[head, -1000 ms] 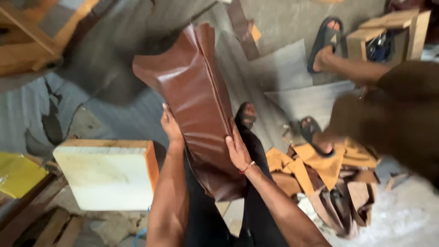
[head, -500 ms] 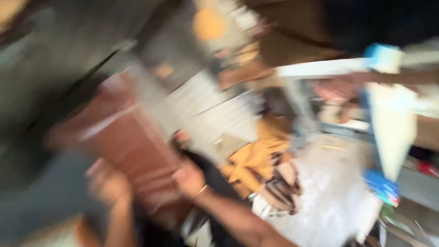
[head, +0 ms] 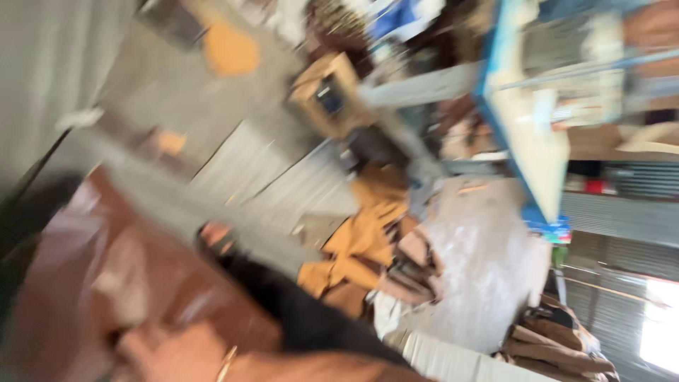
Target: The person wraps leather pieces around foam and wooden frame components, securing them with a pneumatic stapler and stretching the material by hand.
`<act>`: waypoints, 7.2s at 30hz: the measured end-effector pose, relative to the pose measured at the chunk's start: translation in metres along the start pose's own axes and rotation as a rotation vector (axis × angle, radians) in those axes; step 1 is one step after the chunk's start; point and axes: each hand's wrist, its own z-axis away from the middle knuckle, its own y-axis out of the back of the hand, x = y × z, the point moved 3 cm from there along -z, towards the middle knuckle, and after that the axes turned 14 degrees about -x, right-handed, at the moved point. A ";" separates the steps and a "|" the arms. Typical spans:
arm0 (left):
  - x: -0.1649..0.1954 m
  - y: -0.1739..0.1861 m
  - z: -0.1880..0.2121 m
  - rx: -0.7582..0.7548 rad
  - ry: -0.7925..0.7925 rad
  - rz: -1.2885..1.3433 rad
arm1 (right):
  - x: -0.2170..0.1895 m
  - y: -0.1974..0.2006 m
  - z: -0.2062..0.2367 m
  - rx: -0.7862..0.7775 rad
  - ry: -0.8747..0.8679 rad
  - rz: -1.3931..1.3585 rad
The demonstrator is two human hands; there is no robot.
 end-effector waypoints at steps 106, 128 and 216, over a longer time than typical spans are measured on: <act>-0.153 -0.013 0.152 0.161 -0.074 -0.163 | 0.075 -0.225 -0.045 -0.989 0.571 1.349; -0.217 -0.030 0.091 0.620 0.089 0.030 | 0.053 -0.233 -0.054 -0.883 0.282 1.221; -0.052 -0.043 0.003 0.487 -0.331 -0.396 | 0.143 -0.178 0.063 -0.076 0.379 0.630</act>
